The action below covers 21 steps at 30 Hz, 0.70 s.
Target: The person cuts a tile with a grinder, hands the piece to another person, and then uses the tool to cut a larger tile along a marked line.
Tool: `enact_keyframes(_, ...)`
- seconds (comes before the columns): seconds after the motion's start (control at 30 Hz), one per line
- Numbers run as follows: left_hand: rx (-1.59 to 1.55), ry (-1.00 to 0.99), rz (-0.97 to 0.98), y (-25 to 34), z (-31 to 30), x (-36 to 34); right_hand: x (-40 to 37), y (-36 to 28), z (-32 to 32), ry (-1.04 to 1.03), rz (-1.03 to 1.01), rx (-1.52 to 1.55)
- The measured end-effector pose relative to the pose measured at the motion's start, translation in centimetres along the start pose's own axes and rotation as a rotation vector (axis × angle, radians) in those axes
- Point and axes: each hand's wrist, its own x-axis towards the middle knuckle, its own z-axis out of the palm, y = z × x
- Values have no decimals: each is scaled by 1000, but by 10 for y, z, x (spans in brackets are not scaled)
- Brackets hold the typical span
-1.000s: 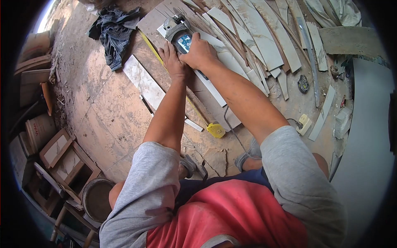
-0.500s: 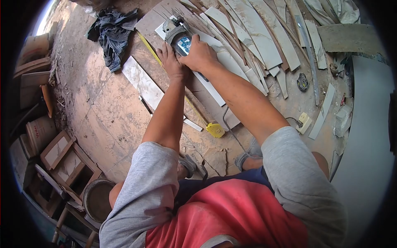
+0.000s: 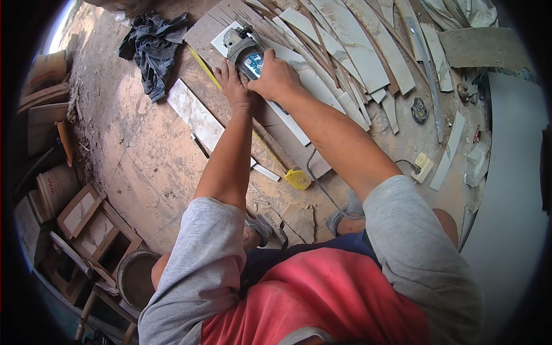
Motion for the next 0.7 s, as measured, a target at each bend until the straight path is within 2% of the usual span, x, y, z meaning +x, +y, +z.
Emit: enact_keyframes(0.7, 49, -37, 88, -7, -4, 3, -12, 5, 0, -13, 35, 16)
